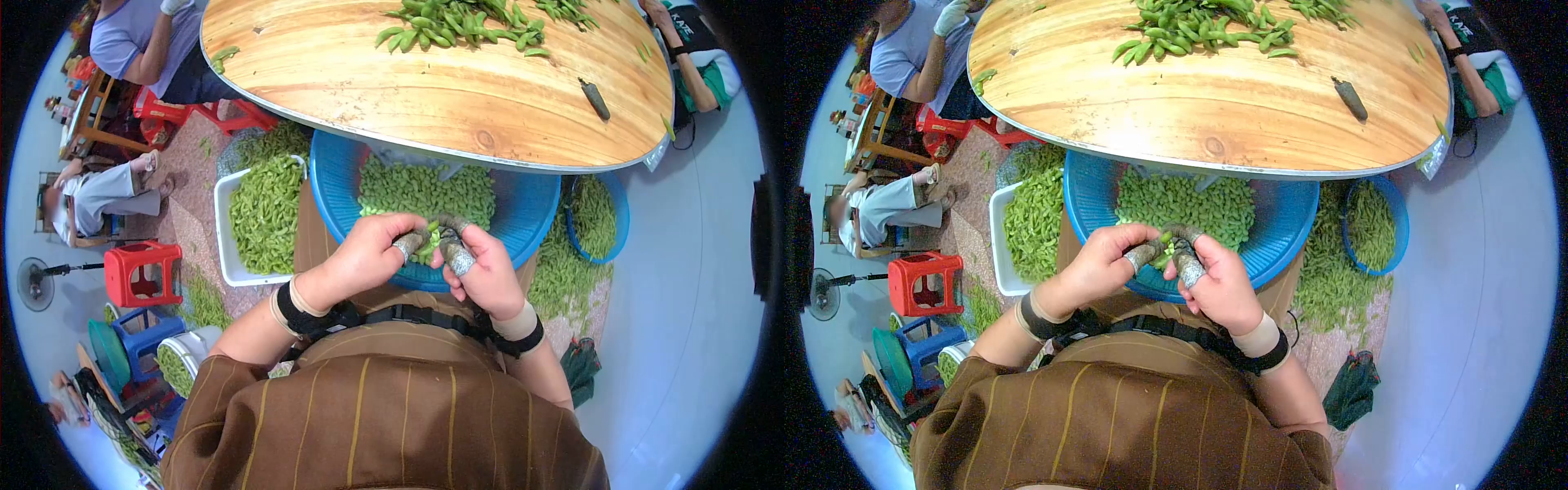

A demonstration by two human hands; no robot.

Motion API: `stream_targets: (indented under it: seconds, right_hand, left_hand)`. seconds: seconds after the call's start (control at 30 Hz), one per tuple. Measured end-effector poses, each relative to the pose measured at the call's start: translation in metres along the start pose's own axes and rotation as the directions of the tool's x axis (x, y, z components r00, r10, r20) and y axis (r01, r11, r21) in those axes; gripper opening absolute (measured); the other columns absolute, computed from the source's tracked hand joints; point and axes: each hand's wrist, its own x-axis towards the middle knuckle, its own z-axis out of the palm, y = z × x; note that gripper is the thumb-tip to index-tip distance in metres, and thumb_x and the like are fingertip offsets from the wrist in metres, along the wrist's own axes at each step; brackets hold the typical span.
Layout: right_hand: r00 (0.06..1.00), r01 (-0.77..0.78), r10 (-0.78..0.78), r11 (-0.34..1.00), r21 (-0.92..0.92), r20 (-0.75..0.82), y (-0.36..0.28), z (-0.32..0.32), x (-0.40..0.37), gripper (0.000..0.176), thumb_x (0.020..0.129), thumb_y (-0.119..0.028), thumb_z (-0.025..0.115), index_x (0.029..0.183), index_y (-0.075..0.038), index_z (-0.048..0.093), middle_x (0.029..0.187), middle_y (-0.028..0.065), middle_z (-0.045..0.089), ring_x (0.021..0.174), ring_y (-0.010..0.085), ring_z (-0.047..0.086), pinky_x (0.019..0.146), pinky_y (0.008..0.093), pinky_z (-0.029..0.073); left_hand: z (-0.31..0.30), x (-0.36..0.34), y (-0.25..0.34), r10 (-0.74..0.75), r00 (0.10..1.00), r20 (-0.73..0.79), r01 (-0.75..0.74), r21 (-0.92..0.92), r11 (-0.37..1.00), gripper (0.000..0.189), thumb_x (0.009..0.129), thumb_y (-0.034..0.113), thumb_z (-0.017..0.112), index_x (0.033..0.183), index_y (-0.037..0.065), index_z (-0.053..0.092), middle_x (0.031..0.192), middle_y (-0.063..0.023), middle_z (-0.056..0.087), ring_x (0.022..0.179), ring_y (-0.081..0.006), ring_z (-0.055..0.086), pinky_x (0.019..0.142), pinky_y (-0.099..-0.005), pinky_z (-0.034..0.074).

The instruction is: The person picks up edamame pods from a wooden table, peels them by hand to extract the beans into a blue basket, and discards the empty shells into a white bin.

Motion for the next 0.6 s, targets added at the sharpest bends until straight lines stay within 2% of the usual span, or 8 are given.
stream_targets:
  seconds: [0.03, 0.1, 0.13, 0.2, 0.33, 0.4, 0.5, 0.6]
  right_hand:
    - [1.0, -0.001, 0.001, 1.0, 0.0, 0.0, -0.001, 0.0, 0.0, 0.034, 0.088, 0.001, 0.041, 0.12, -0.004, 0.048, 0.084, 0.002, 0.058, 0.052, 0.0041, 0.046, 0.041, 0.0178, 0.039]
    - [0.995, -0.094, 0.088, 0.976, 0.198, 0.038, -0.003, -0.001, -0.001, 0.027, 0.091, -0.006, 0.045, 0.118, -0.004, 0.049, 0.082, 0.002, 0.057, 0.051, 0.0041, 0.044, 0.04, 0.0174, 0.038]
    - [0.995, -0.095, 0.089, 0.975, 0.199, 0.037, -0.006, -0.002, -0.003, 0.027, 0.091, -0.006, 0.045, 0.118, -0.004, 0.049, 0.082, 0.002, 0.057, 0.051, 0.0041, 0.044, 0.04, 0.0174, 0.038]
    - [0.965, -0.23, 0.149, 0.876, 0.425, 0.216, -0.01, -0.004, -0.006, 0.025, 0.093, -0.012, 0.048, 0.116, -0.004, 0.051, 0.081, 0.0021, 0.056, 0.051, 0.0044, 0.044, 0.04, 0.0173, 0.037]
    - [0.981, -0.192, 0.174, 0.937, 0.293, 0.087, -0.005, -0.003, -0.002, 0.024, 0.091, -0.008, 0.047, 0.114, -0.004, 0.051, 0.082, 0.0026, 0.057, 0.052, 0.0048, 0.046, 0.04, 0.0177, 0.039]
    - [0.989, -0.147, 0.144, 0.985, 0.092, 0.04, 0.001, -0.003, 0.002, 0.027, 0.088, -0.002, 0.043, 0.113, -0.004, 0.051, 0.082, 0.003, 0.058, 0.054, 0.0055, 0.049, 0.041, 0.0187, 0.042]
    - [0.992, -0.125, 0.124, 0.991, 0.049, 0.022, 0.001, 0.001, 0.004, 0.031, 0.084, 0.002, 0.04, 0.112, -0.003, 0.052, 0.081, 0.0031, 0.059, 0.055, 0.0061, 0.051, 0.042, 0.0191, 0.044]
    - [0.993, -0.117, 0.117, 0.993, 0.024, -0.008, -0.003, 0.001, 0.005, 0.031, 0.084, 0.003, 0.039, 0.112, -0.003, 0.052, 0.08, 0.0027, 0.059, 0.056, 0.0059, 0.052, 0.042, 0.0189, 0.044]
  left_hand:
    - [-0.003, 0.001, 0.002, -0.001, 1.0, 0.0, 0.001, -0.001, 1.0, 0.017, 0.091, 0.013, 0.053, 0.102, 0.004, 0.062, 0.082, -0.0013, 0.061, 0.067, -0.0064, 0.051, 0.057, -0.0224, 0.042]
    - [-0.011, 0.003, 0.01, -0.38, 0.842, 0.383, 0.538, -0.543, 0.645, 0.018, 0.09, 0.013, 0.056, 0.101, 0.001, 0.062, 0.081, -0.0027, 0.061, 0.067, -0.0082, 0.053, 0.058, -0.023, 0.042]
    - [-0.013, 0.003, 0.006, -0.38, 0.841, 0.385, 0.54, -0.543, 0.644, 0.018, 0.09, 0.013, 0.056, 0.101, 0.001, 0.062, 0.081, -0.0027, 0.061, 0.067, -0.0082, 0.053, 0.058, -0.023, 0.042]
    - [-0.015, 0.0, -0.003, -0.117, 0.812, 0.572, 0.584, -0.799, 0.143, 0.017, 0.088, 0.014, 0.058, 0.098, 0.0, 0.061, 0.079, -0.0023, 0.061, 0.065, -0.0078, 0.053, 0.056, -0.0206, 0.042]
    - [-0.011, 0.002, 0.0, -0.345, 0.794, 0.5, 0.607, -0.663, 0.437, 0.014, 0.088, 0.016, 0.057, 0.091, 0.002, 0.061, 0.077, -0.0022, 0.063, 0.065, -0.0082, 0.057, 0.054, -0.022, 0.043]
    - [-0.006, 0.001, -0.006, -0.101, 0.982, 0.157, 0.118, -0.101, 0.988, 0.014, 0.079, 0.012, 0.063, 0.09, 0.003, 0.061, 0.076, -0.0062, 0.064, 0.063, -0.0167, 0.059, 0.056, -0.0295, 0.048]
    - [-0.009, 0.004, 0.006, 0.149, 0.985, 0.083, -0.17, 0.401, 0.9, 0.021, 0.068, 0.009, 0.066, 0.089, 0.004, 0.061, 0.075, -0.0113, 0.061, 0.065, -0.0284, 0.059, 0.061, -0.0379, 0.049]
    - [-0.006, 0.005, 0.014, 0.209, 0.976, 0.06, -0.206, 0.557, 0.804, 0.02, 0.067, 0.007, 0.065, 0.086, 0.003, 0.061, 0.075, -0.015, 0.059, 0.071, -0.0343, 0.059, 0.062, -0.0399, 0.048]
